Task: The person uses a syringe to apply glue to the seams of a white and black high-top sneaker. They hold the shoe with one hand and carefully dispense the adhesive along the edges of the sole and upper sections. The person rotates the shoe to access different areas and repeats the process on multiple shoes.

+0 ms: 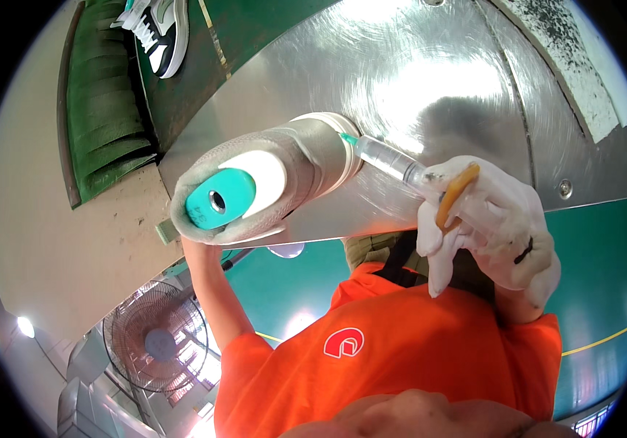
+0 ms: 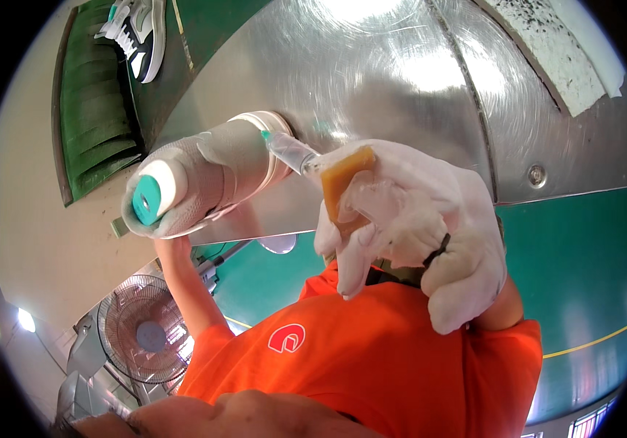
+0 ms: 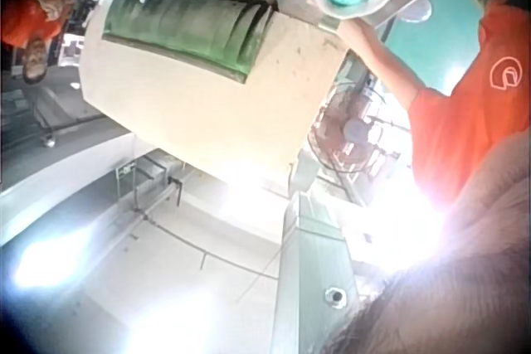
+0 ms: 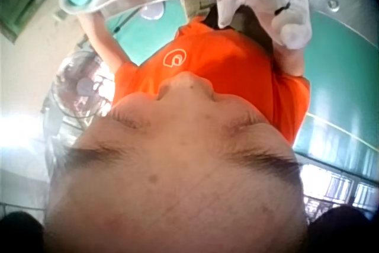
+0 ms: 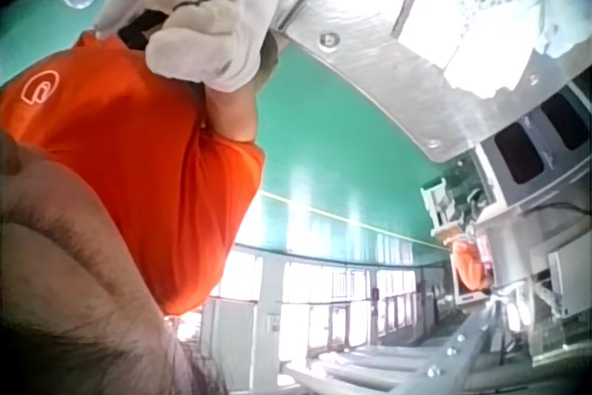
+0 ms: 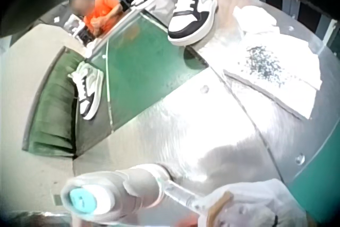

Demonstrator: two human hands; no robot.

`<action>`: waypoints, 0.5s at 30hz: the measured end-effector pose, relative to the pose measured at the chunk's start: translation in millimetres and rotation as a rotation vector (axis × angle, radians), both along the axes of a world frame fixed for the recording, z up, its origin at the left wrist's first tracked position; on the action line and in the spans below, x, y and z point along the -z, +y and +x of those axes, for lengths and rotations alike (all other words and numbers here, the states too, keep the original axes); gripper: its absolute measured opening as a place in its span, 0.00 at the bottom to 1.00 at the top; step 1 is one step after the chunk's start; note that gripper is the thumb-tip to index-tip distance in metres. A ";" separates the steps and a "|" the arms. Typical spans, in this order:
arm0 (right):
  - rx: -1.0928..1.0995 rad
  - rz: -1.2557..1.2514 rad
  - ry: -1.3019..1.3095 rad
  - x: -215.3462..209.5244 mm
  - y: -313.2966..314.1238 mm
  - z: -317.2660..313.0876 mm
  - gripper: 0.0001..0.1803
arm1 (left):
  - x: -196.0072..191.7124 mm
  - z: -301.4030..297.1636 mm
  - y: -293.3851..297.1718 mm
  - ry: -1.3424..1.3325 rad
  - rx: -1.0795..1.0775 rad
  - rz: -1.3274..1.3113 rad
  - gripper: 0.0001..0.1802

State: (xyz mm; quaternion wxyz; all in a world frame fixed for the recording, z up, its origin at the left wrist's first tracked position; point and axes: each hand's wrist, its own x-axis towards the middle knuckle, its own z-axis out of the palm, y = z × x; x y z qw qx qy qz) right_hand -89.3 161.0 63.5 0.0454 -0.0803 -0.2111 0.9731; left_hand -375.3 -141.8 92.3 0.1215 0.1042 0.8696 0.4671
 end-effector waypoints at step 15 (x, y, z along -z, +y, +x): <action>-0.046 0.121 0.023 4.4 -3.4 6.6 0.48 | -19.4 189.2 -12.6 -0.734 -0.010 0.194 0.38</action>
